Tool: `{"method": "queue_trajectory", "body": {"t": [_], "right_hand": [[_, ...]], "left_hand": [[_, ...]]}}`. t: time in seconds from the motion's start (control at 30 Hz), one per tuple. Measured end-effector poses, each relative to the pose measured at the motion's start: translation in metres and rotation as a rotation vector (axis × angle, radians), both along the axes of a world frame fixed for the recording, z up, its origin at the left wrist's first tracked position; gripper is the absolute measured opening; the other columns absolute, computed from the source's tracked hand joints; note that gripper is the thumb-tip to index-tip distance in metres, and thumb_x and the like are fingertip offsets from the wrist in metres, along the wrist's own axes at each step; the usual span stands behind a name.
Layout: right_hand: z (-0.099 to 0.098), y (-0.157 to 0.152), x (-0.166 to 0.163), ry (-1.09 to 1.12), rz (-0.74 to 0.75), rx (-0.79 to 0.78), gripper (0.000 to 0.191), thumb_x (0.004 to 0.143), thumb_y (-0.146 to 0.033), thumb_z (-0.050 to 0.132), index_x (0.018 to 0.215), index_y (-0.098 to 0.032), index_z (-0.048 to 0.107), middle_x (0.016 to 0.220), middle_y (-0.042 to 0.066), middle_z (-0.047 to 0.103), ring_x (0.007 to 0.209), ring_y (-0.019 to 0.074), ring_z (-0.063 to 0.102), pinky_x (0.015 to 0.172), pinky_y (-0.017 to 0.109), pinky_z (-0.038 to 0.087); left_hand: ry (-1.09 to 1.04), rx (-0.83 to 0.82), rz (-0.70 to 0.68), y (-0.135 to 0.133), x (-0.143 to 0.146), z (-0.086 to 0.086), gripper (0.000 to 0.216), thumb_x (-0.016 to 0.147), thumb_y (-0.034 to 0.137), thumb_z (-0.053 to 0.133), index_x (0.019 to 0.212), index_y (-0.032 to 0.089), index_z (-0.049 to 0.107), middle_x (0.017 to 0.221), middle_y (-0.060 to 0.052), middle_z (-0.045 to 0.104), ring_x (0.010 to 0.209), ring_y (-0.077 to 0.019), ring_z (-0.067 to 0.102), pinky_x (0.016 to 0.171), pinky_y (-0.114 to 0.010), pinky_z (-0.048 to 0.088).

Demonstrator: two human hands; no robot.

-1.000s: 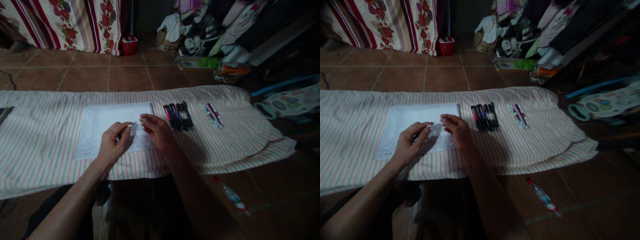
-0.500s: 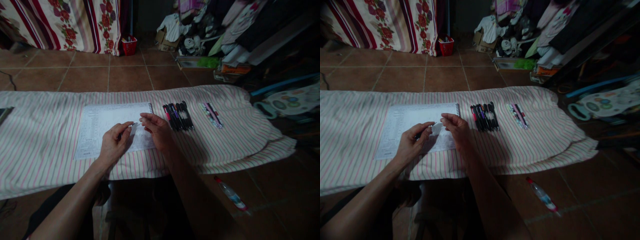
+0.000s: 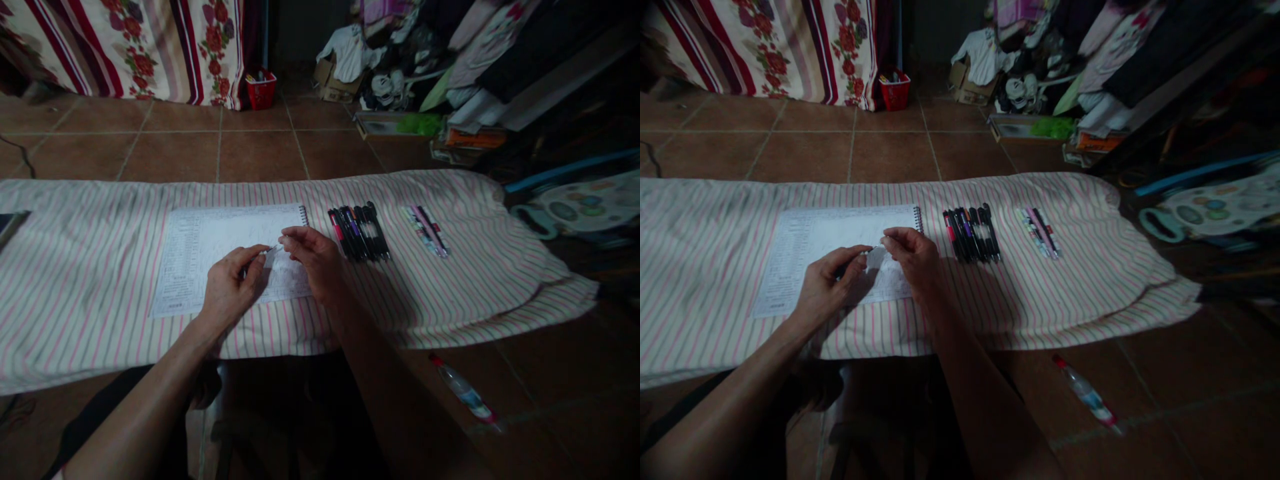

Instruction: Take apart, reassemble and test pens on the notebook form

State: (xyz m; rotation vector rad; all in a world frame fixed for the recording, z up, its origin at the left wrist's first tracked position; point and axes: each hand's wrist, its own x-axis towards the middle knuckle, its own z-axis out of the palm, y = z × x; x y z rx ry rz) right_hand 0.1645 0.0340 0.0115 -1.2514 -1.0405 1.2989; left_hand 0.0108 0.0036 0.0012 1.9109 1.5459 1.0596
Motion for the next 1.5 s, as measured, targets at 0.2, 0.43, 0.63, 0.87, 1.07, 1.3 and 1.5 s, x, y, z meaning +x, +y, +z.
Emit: {"method": "queue_trajectory", "body": {"t": [0.2,0.43,0.63,0.87,1.07,1.3,1.5], "right_hand": [[0.0001,0.0001,-0.0003,-0.017,0.012,0.021,0.022,0.065,-0.034,0.070,0.083,-0.021,0.068,0.075,-0.001,0.066,0.068,0.0105,0.056,0.062,0.024,0.044],[-0.0045,0.0000,-0.0007,-0.011,0.037,0.072,0.020,0.067,-0.033,0.069,0.083,-0.021,0.068,0.078,-0.001,0.068,0.071,0.0114,0.059,0.065,0.025,0.046],[-0.0049,0.0004,-0.0005,-0.026,0.036,0.082,0.020,0.068,-0.033,0.069,0.083,-0.021,0.068,0.079,-0.001,0.068,0.071,0.0115,0.059,0.067,0.026,0.047],[-0.0021,-0.0006,-0.0009,-0.006,0.021,0.055,0.022,0.066,-0.033,0.070,0.084,-0.020,0.068,0.077,-0.001,0.068,0.069,0.0106,0.058,0.065,0.025,0.046],[-0.0016,-0.0003,-0.0014,-0.004,0.016,0.048,0.021,0.066,-0.032,0.071,0.083,-0.020,0.069,0.076,-0.001,0.068,0.068,0.0102,0.057,0.063,0.024,0.045],[-0.0051,0.0004,-0.0020,-0.003,0.027,0.065,0.020,0.066,-0.031,0.071,0.083,-0.020,0.069,0.078,-0.002,0.068,0.069,0.0103,0.058,0.065,0.024,0.046],[-0.0078,0.0004,-0.0022,-0.023,0.037,0.095,0.019,0.068,-0.031,0.070,0.082,-0.020,0.069,0.078,-0.001,0.069,0.070,0.0107,0.059,0.067,0.025,0.047]], "left_hand": [[0.000,0.010,-0.003,-0.0002,-0.0003,-0.0010,0.025,0.087,0.029,0.051,0.103,0.020,0.068,0.083,-0.004,0.070,0.073,-0.0157,0.063,0.070,-0.030,0.050],[0.000,0.010,-0.001,-0.0001,-0.0008,-0.0019,0.026,0.088,0.031,0.050,0.103,0.020,0.068,0.084,-0.005,0.070,0.073,-0.0158,0.063,0.072,-0.030,0.050],[-0.015,0.007,-0.006,-0.0004,-0.0008,-0.0018,0.025,0.087,0.030,0.051,0.102,0.019,0.068,0.084,-0.005,0.070,0.073,-0.0157,0.063,0.071,-0.030,0.050],[-0.011,0.001,-0.004,0.0005,-0.0007,-0.0027,0.026,0.087,0.029,0.051,0.103,0.018,0.068,0.087,-0.006,0.071,0.074,-0.0163,0.063,0.073,-0.031,0.049],[0.000,0.000,-0.008,-0.0002,-0.0005,-0.0028,0.027,0.088,0.030,0.049,0.103,0.018,0.068,0.087,-0.006,0.071,0.074,-0.0158,0.063,0.072,-0.030,0.049],[0.001,0.009,-0.006,0.0000,-0.0001,-0.0035,0.026,0.088,0.030,0.050,0.102,0.018,0.069,0.085,-0.005,0.071,0.071,-0.0154,0.063,0.070,-0.029,0.050],[-0.002,-0.006,-0.005,-0.0003,-0.0009,-0.0026,0.027,0.088,0.030,0.050,0.103,0.017,0.068,0.085,-0.006,0.071,0.072,-0.0157,0.063,0.071,-0.030,0.050]]}}
